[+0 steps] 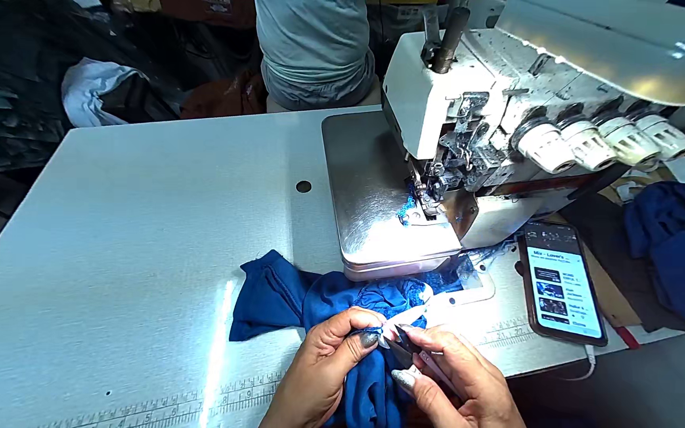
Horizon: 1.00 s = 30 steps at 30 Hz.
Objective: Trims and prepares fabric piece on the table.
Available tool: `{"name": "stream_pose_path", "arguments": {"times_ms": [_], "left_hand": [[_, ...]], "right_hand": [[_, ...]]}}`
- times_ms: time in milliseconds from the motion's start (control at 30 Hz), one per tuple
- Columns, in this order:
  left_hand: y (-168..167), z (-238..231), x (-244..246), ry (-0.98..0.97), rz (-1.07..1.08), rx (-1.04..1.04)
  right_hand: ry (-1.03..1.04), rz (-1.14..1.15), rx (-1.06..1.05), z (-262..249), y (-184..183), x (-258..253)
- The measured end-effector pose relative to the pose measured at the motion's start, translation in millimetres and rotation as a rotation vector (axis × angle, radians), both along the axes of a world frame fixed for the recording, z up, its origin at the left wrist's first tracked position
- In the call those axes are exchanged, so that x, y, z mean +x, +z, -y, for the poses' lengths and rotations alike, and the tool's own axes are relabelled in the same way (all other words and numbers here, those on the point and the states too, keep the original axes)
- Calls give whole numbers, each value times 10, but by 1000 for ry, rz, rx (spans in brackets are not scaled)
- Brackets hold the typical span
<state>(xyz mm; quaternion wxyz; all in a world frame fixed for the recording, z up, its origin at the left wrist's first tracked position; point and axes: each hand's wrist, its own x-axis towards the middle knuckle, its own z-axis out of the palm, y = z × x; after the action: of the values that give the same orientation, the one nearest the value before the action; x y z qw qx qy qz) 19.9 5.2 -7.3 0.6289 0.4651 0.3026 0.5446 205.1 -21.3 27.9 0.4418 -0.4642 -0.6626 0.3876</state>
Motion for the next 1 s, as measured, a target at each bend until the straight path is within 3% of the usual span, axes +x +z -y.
{"name": "stream_pose_path", "arguments": {"times_ms": [233, 400, 567, 1000], "left_hand": [[-1, 7, 5, 5, 1, -1], [16, 16, 3, 29, -9, -11], [-7, 6, 2, 41, -79, 24], [-22, 7, 10, 57, -89, 64]], "right_hand": [[-7, 19, -30, 20, 36, -22], [-154, -51, 66, 37, -26, -58], [-47, 103, 106, 30, 18, -20], [-33, 162, 89, 41, 97, -7]]}}
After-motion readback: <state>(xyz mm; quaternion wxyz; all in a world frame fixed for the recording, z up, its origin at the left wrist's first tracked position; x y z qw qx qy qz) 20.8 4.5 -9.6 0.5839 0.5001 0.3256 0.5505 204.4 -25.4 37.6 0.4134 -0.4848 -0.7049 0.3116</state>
